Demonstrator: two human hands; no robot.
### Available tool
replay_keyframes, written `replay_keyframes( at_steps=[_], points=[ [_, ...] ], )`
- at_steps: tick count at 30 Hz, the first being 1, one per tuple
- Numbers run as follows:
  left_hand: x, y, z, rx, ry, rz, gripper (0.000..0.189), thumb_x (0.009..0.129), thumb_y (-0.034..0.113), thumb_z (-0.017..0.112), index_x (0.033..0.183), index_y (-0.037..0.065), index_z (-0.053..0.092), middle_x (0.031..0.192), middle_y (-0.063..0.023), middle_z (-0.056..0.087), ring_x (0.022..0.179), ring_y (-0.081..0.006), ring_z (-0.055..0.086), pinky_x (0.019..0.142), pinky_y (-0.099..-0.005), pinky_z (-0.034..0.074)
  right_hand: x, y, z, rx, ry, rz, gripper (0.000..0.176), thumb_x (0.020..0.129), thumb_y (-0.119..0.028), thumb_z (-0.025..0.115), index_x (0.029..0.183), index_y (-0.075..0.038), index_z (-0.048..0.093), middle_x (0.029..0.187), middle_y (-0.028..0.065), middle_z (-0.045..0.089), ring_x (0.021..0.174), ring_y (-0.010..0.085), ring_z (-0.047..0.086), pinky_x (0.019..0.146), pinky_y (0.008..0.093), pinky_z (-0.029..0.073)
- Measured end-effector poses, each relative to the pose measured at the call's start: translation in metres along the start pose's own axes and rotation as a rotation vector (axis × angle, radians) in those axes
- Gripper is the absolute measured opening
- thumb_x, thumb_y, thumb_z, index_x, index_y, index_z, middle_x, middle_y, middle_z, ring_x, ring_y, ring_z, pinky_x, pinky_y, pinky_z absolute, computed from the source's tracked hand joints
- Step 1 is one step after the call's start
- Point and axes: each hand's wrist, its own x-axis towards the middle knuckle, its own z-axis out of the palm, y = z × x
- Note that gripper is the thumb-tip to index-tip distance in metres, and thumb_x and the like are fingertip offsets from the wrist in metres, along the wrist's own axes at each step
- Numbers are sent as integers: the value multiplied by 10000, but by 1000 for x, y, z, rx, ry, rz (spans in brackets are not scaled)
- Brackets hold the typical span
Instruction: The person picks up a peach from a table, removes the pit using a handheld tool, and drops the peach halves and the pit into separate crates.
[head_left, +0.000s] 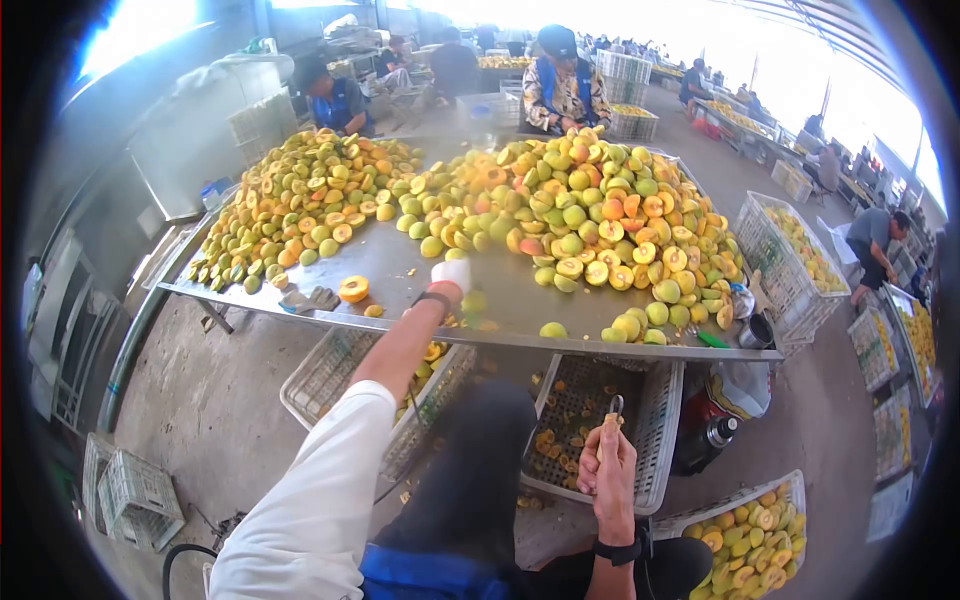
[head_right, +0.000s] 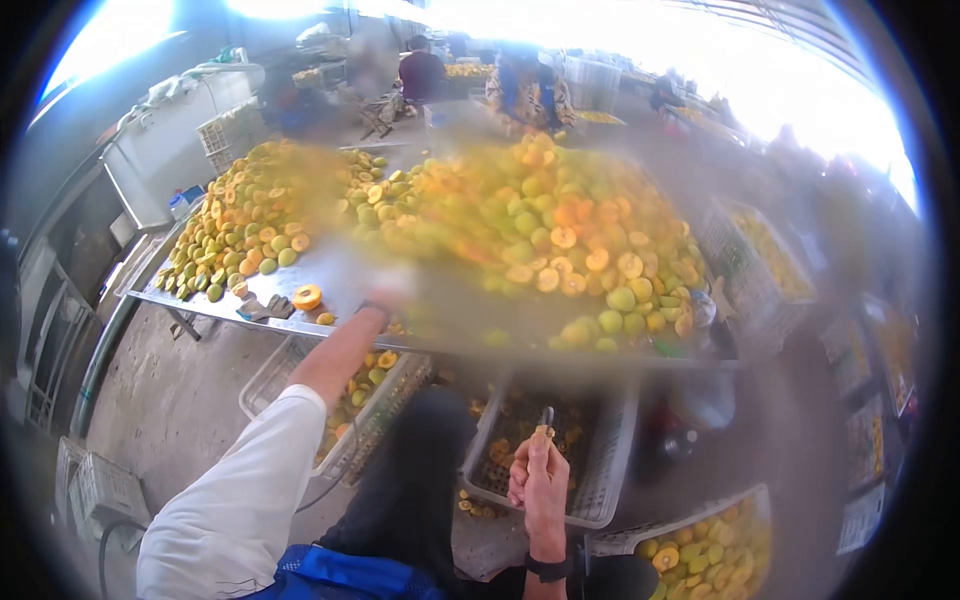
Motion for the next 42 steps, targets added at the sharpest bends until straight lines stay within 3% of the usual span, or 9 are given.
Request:
replay_keyframes(
  at_steps=[6,11,16,21,23,26,28,32,42],
  points=[
    [14,-31,46,-26,95,-30,344,923,333,616,1114,72,731,1035,-210,754,901,-382,733,783,-467,583,11,15,-18,-40,2,-41,426,1111,-463,462,896,-101,524,617,-54,421,427,30,367,385,220,328],
    [-68,27,-55,-1280,-124,-312,378,987,328,506,1194,61,676,940,-118,734,720,-277,685,644,-390,549,14,15,-9,-55,3,-90,415,1091,-414,531,834,-88,518,593,-49,414,417,33,377,369,234,309],
    [-147,120,-136,-1867,-228,-188,397,1046,341,471,1214,21,635,952,-92,720,699,-208,658,591,-323,513,25,36,0,-301,35,-242,332,1082,-324,541,928,-33,581,686,-7,518,587,83,491,536,270,404],
    [-180,184,-139,-1707,-365,11,466,1085,423,438,1293,36,594,1088,-126,730,743,-187,667,591,-298,511,16,20,14,-476,106,-458,270,1074,-284,558,1021,-23,601,733,52,562,649,156,533,581,298,432],
    [-205,222,-155,-1686,-418,148,449,1085,400,439,1311,41,583,1142,-143,731,758,-176,673,593,-299,512,5,1,15,-559,162,-500,324,1043,-289,596,1100,28,633,838,236,674,756,374,675,709,411,518],
    [-210,247,-133,-1475,-426,363,443,1064,361,455,1344,34,555,1212,-185,709,861,-198,686,652,-319,541,4,-7,2,-627,238,-619,321,1043,-290,607,1069,30,614,811,270,656,766,447,679,664,448,514],
    [-213,265,-115,-1896,-715,141,468,1037,343,457,1339,2,564,1218,-195,697,943,-226,680,799,-340,561,9,-9,-8,-673,300,-707,304,1045,-277,607,1032,26,594,781,288,638,768,497,647,636,493,495],
    [-223,295,-109,-1907,-733,176,469,976,292,468,1276,-40,609,1192,-168,685,1032,-235,656,992,-364,508,14,-14,-26,-754,342,-584,283,1048,-267,604,1013,13,578,758,282,633,752,517,622,623,538,479],
    [-225,302,-92,-2098,-695,159,405,958,307,477,1206,11,602,1153,-153,657,1031,-205,612,957,-339,489,32,0,-14,-796,430,-577,267,1047,-261,608,1041,0,548,778,300,634,778,538,619,611,562,468]
  ],
)
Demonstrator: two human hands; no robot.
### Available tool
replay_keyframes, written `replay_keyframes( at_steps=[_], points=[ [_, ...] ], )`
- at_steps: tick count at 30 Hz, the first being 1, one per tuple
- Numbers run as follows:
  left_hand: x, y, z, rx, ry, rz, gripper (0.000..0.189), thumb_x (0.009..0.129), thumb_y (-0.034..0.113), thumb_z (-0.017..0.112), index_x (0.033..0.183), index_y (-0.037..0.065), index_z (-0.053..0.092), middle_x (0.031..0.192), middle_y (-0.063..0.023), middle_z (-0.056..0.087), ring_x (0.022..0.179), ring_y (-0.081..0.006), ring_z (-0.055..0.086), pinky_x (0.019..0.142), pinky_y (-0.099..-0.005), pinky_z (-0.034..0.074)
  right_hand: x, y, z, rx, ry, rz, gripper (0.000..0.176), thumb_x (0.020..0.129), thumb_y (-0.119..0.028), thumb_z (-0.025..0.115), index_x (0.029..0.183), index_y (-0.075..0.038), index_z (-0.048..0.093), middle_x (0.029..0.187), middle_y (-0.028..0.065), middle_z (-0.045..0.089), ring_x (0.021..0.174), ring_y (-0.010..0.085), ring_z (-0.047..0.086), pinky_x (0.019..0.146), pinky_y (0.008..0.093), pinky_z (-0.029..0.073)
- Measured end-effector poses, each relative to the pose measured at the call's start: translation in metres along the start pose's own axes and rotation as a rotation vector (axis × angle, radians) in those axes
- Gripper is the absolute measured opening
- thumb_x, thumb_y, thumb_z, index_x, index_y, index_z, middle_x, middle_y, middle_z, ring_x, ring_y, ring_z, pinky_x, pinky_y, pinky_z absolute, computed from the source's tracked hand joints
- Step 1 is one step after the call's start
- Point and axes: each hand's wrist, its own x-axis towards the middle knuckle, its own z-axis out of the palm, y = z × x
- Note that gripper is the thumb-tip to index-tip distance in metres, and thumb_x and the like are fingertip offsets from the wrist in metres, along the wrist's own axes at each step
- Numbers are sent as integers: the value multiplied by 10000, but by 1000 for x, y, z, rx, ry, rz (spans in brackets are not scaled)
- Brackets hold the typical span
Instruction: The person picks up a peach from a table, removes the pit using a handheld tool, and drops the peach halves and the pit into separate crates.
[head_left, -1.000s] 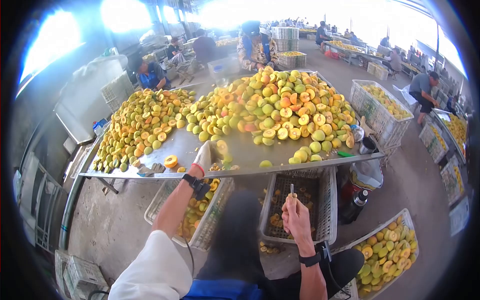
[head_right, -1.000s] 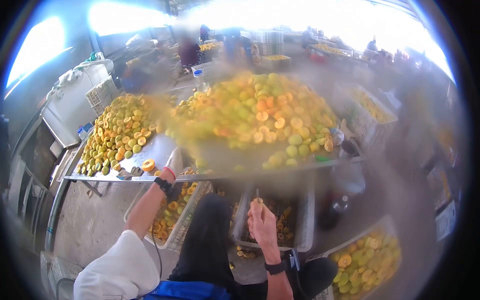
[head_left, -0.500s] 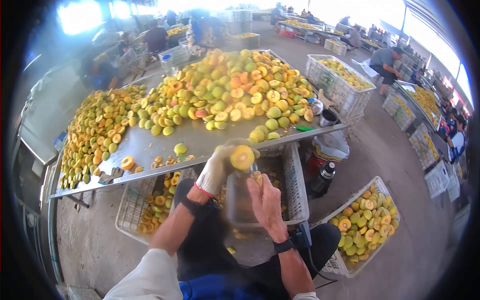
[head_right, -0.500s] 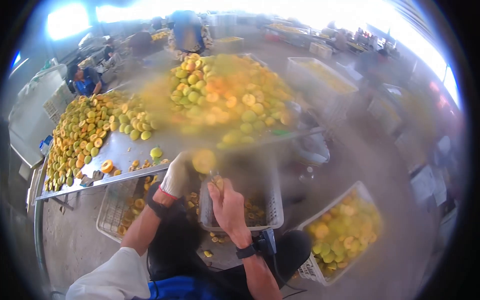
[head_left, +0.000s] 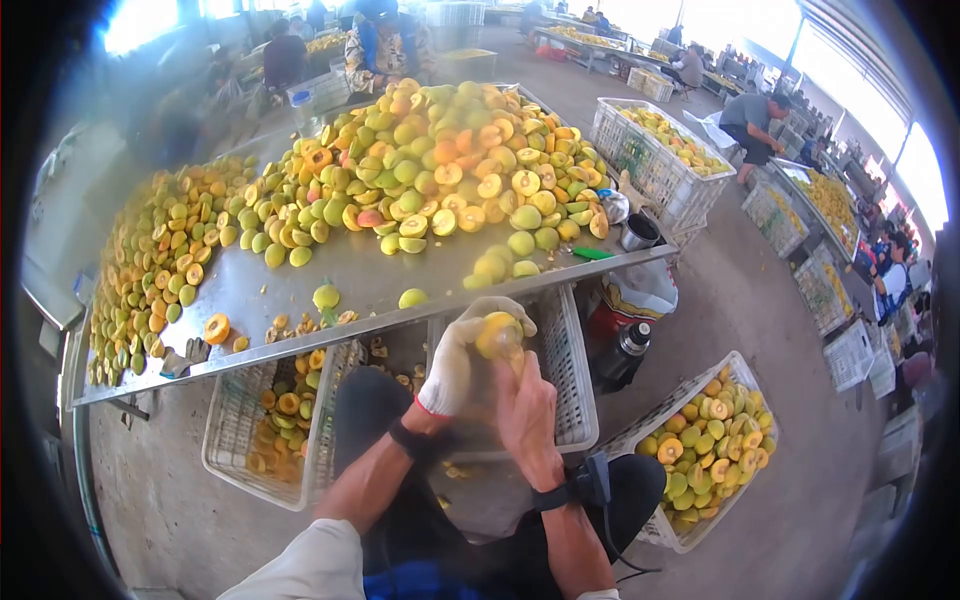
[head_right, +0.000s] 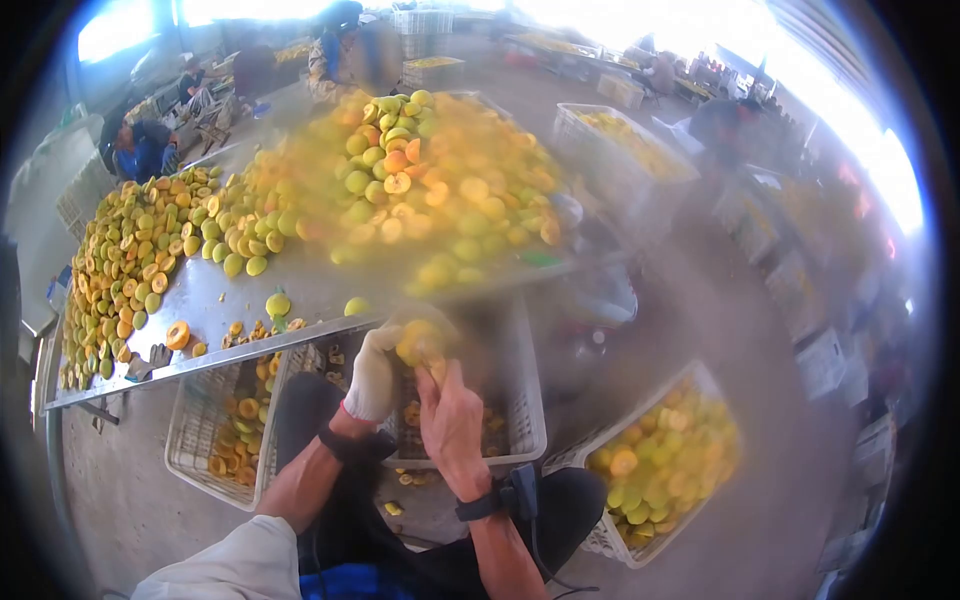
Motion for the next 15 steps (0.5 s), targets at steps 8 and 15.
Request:
replay_keyframes(
  at_steps=[8,15],
  points=[
    [-2,-12,-11,122,100,189,382,1082,317,447,1205,16,647,1070,-79,707,952,-153,642,864,-301,514,0,-2,15,-59,55,-35,275,1049,-266,609,1010,-5,532,784,309,634,798,545,620,606,561,467],
    [-8,-12,-7,279,177,253,446,1112,406,443,1062,13,649,974,-87,682,882,-120,605,794,-277,496,-5,-2,15,-17,-8,-86,235,1036,-210,625,1038,15,557,797,300,652,810,528,636,606,531,486]
  ],
)
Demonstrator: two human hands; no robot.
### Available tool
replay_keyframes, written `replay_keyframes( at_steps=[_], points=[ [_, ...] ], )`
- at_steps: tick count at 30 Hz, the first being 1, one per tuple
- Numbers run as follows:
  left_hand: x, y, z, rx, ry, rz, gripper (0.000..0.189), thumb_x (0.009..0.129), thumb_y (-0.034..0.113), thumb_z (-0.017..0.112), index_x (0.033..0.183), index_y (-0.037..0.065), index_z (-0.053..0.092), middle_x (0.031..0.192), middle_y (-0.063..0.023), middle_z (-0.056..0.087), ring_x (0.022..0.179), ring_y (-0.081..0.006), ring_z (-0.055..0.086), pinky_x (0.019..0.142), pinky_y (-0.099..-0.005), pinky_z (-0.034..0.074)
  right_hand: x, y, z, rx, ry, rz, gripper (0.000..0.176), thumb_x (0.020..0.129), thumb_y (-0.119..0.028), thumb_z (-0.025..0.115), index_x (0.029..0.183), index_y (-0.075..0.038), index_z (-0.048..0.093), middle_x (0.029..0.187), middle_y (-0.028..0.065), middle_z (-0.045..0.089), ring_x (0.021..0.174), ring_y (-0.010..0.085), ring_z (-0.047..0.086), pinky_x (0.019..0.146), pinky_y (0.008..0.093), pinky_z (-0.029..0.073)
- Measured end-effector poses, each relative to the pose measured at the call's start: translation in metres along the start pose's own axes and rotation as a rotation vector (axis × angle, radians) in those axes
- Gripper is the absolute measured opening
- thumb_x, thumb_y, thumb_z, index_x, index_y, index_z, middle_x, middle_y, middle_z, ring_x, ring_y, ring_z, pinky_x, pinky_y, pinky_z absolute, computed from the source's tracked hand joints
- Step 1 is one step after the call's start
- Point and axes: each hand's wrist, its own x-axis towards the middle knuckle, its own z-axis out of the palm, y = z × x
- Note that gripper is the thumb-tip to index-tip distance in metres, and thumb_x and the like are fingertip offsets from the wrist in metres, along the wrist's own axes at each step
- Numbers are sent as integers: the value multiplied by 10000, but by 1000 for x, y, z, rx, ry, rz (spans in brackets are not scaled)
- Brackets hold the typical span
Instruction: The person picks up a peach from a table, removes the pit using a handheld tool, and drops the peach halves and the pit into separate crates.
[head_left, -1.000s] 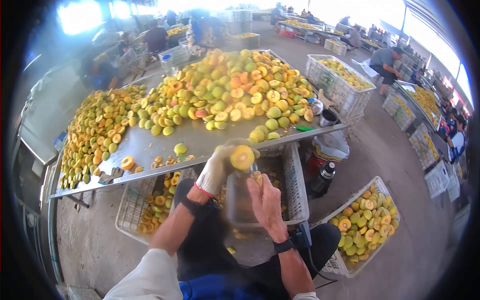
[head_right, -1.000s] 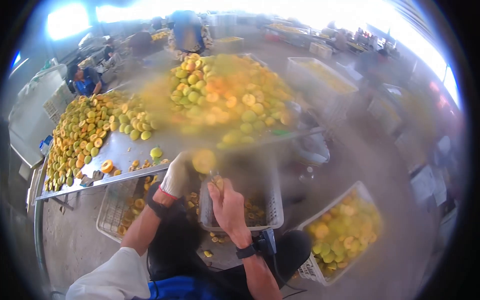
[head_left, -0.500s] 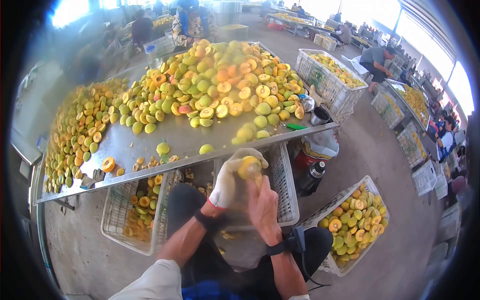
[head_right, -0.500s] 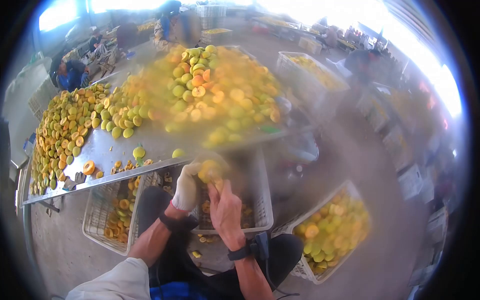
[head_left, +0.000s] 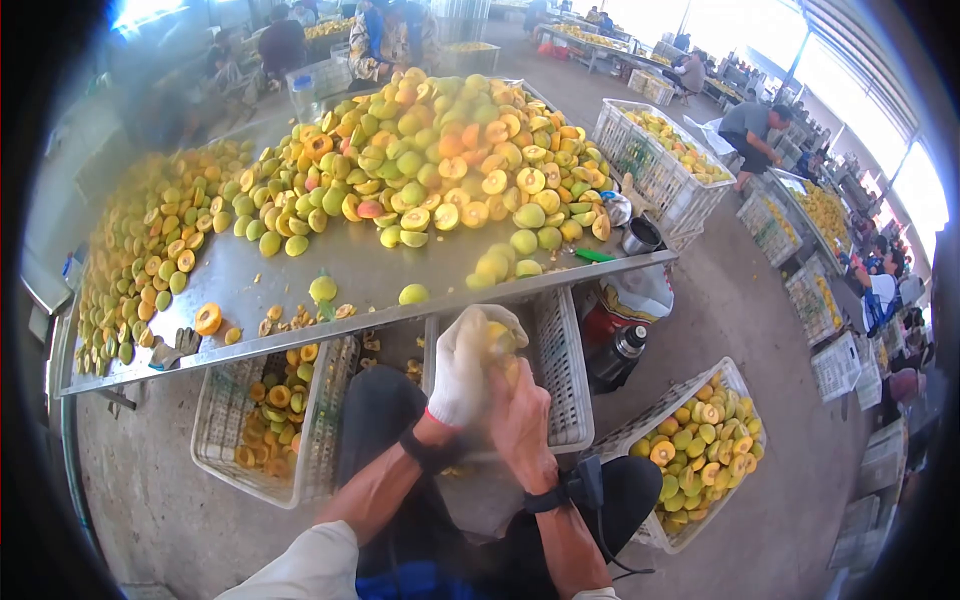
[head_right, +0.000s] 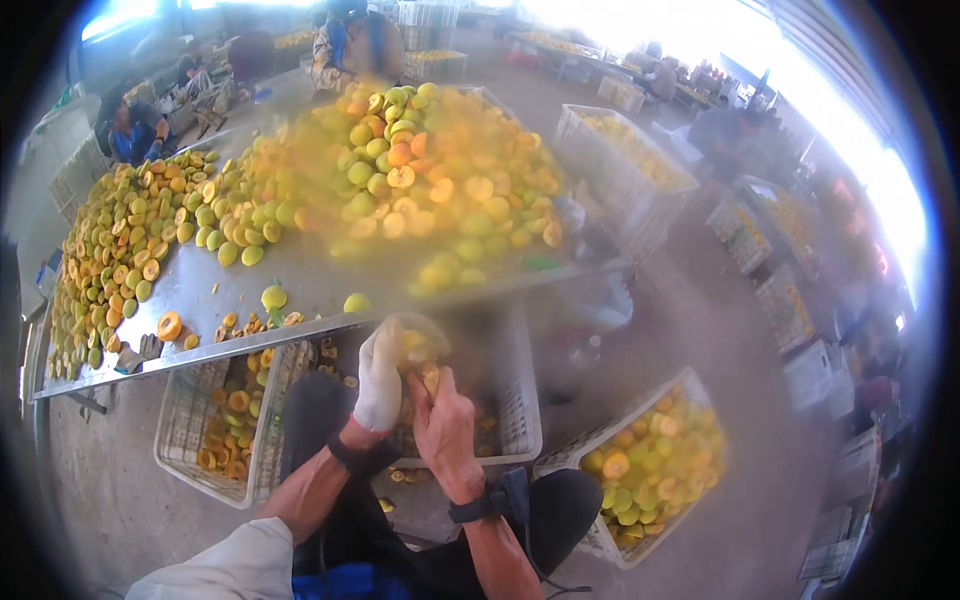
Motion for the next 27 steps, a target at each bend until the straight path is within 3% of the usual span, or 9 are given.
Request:
replay_keyframes(
  at_steps=[5,8,11,14,17,20,23,26,27],
  points=[
    [-3,4,2,93,28,38,468,1118,381,413,1003,4,664,873,-77,677,783,-124,613,727,-285,507,-5,0,0,63,-39,-37,196,1026,-155,613,1057,38,598,782,275,655,783,502,659,617,493,505],
    [-3,3,1,126,15,58,476,1114,344,402,960,-8,681,822,-69,679,740,-120,618,683,-282,505,-7,-8,-9,121,-146,71,211,1024,-162,615,1054,47,601,776,263,651,769,476,677,622,474,509],
    [0,3,-9,242,-65,36,498,1106,323,402,900,-20,698,779,-64,684,712,-117,627,666,-273,503,-7,-10,-17,144,-205,49,237,1030,-181,615,1048,55,601,767,266,641,735,471,667,623,466,511],
    [3,4,-17,322,-166,-12,517,1100,324,405,866,-23,707,751,-62,686,714,-113,635,664,-267,500,-10,-7,-23,176,-229,-25,295,1061,-245,582,998,43,598,702,191,642,631,360,660,590,415,499],
    [5,10,-17,370,-285,-53,530,1096,335,409,853,-27,710,767,-73,695,702,-114,635,661,-269,502,-15,5,-27,382,-433,121,392,1095,-342,534,890,-9,568,621,56,557,493,179,544,478,326,420],
    [7,0,-18,145,-313,-131,467,1069,344,488,879,-21,708,757,-87,684,660,-161,638,608,-291,497,-17,-4,-30,751,-618,622,486,1106,-449,485,790,-80,491,601,-40,420,449,47,391,403,244,294],
    [9,-4,-11,47,-142,-124,449,1085,393,483,980,16,703,767,-76,679,657,-152,637,612,-302,511,-25,4,-11,1107,-582,623,505,1099,-507,463,776,-120,441,581,-55,338,409,38,295,365,225,228],
    [13,-4,-3,-414,94,-221,451,1094,446,471,1063,47,680,802,-58,682,679,-143,646,611,-297,513,-26,-3,-13,1332,-551,668,515,1092,-549,440,808,-119,449,575,-56,327,404,47,284,356,230,233],
    [12,-1,-2,-339,147,-144,452,1098,450,463,1060,50,670,834,-47,689,701,-147,655,619,-290,517,-26,0,-15,1332,-567,649,514,1082,-576,441,842,-122,468,573,-54,330,401,53,288,356,231,238]
  ],
)
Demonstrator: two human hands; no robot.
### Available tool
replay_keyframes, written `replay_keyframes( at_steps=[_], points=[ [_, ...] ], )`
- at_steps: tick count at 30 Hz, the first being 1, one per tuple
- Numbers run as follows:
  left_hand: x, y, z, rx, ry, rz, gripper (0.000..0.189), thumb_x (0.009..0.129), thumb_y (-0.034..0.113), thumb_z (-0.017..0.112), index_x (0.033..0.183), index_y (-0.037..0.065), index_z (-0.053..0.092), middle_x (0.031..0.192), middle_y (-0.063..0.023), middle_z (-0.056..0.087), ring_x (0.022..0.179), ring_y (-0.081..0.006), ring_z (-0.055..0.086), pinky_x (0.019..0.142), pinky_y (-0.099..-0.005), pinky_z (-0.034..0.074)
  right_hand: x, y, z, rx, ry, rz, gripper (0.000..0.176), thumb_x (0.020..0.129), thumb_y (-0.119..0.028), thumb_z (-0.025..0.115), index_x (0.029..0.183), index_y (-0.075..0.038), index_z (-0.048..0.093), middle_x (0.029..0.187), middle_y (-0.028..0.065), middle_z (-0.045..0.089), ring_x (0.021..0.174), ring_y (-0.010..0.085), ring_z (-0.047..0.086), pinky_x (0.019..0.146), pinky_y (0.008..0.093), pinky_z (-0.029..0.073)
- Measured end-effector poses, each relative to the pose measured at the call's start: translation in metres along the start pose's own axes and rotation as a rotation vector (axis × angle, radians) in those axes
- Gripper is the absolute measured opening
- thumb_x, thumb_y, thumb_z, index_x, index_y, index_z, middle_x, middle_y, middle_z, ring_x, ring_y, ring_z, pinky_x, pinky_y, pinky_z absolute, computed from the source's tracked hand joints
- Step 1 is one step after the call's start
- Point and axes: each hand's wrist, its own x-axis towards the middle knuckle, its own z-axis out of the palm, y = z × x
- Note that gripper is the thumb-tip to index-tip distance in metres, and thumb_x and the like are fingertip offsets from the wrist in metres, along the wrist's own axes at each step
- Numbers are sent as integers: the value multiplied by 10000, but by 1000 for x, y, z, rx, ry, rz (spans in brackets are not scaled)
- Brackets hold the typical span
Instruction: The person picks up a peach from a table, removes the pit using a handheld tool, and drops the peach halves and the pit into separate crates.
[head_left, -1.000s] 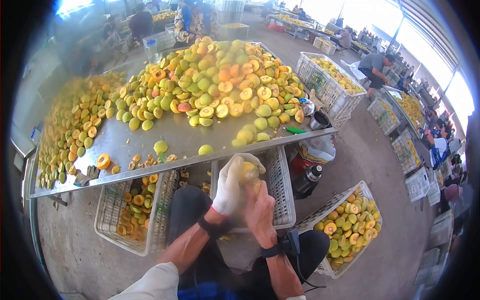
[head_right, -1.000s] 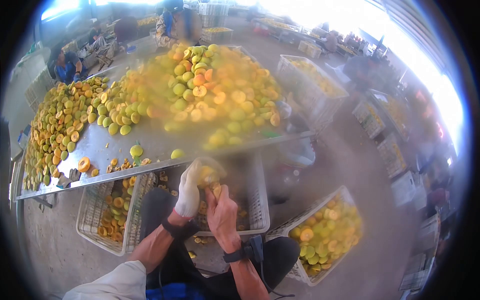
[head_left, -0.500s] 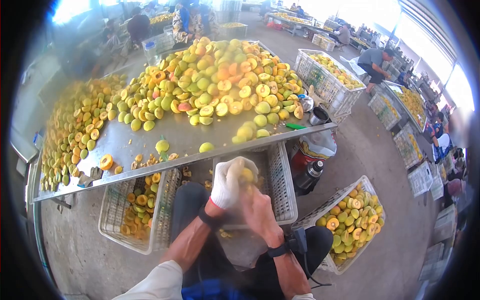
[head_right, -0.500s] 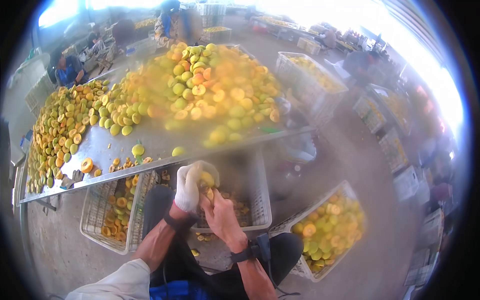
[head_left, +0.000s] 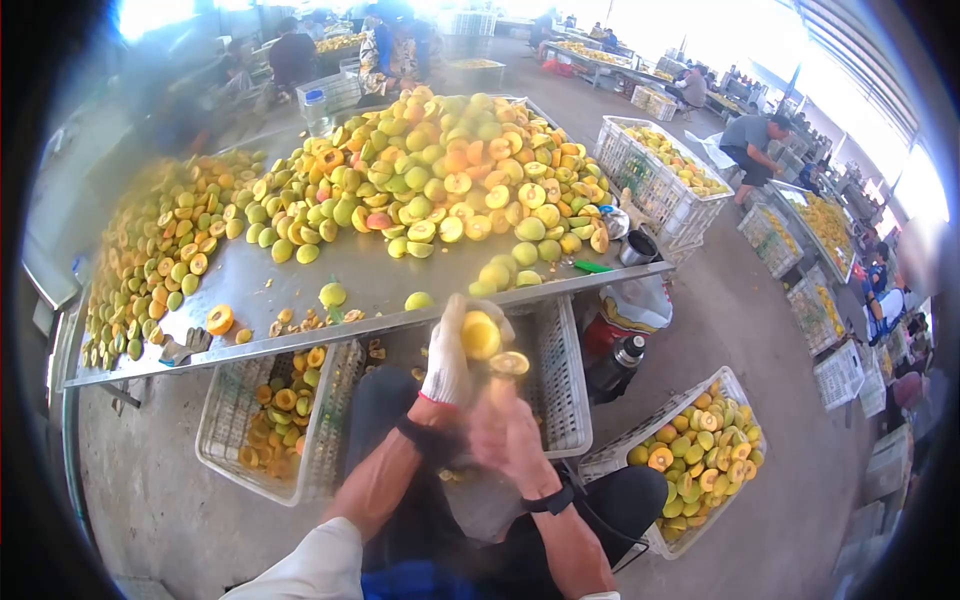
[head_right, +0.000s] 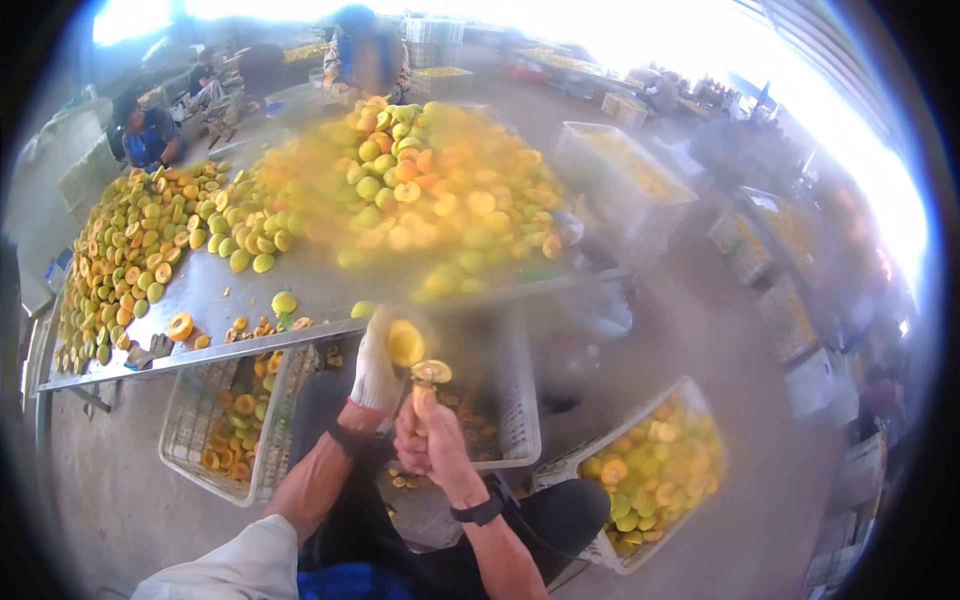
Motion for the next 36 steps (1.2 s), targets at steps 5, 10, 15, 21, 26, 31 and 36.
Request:
replay_keyframes(
  at_steps=[5,10,15,21,26,31,36],
  points=[
    [-23,71,-3,630,20,386,498,1109,440,413,1054,18,671,834,-52,696,717,-121,647,622,-284,511,-1,-15,3,-33,99,-4,507,1078,-566,461,842,-119,501,564,-42,348,394,69,309,354,240,251],
    [-66,160,-51,1049,302,601,464,1105,361,432,973,15,710,866,-73,722,757,-151,665,668,-287,517,3,-23,3,-114,70,-16,528,1089,-588,398,870,-115,488,564,-49,331,385,53,271,350,239,256],
    [-69,221,-165,2039,454,464,309,1022,308,566,1048,60,749,930,-175,744,847,-309,725,771,-386,550,11,-12,3,-247,206,-113,518,1097,-554,421,869,-98,511,571,-54,353,395,42,303,357,232,276],
    [20,205,-210,1997,312,323,329,975,355,587,1124,117,757,994,-169,755,949,-357,723,846,-450,553,14,0,-7,-446,344,-49,464,1099,-474,485,868,-73,524,572,-67,381,404,29,342,365,230,300],
    [114,170,-227,2271,26,0,453,868,421,614,1205,147,742,1085,-183,751,1004,-379,712,885,-471,554,13,1,-11,-606,409,-54,484,1055,-465,563,845,-29,589,601,-23,486,473,61,437,449,257,349],
    [139,155,-223,2365,-43,-90,513,826,413,641,1234,115,728,1106,-211,739,1025,-381,708,919,-471,552,11,2,-14,-697,426,-80,442,1042,-412,588,904,5,638,680,24,572,563,79,512,525,280,418],
    [104,159,-183,1607,-7,-50,496,932,342,556,1318,52,667,1063,-149,741,920,-273,722,802,-377,573,19,15,-18,-877,369,-283,414,1050,-364,583,1013,44,643,724,157,625,658,203,616,648,357,493]
  ],
)
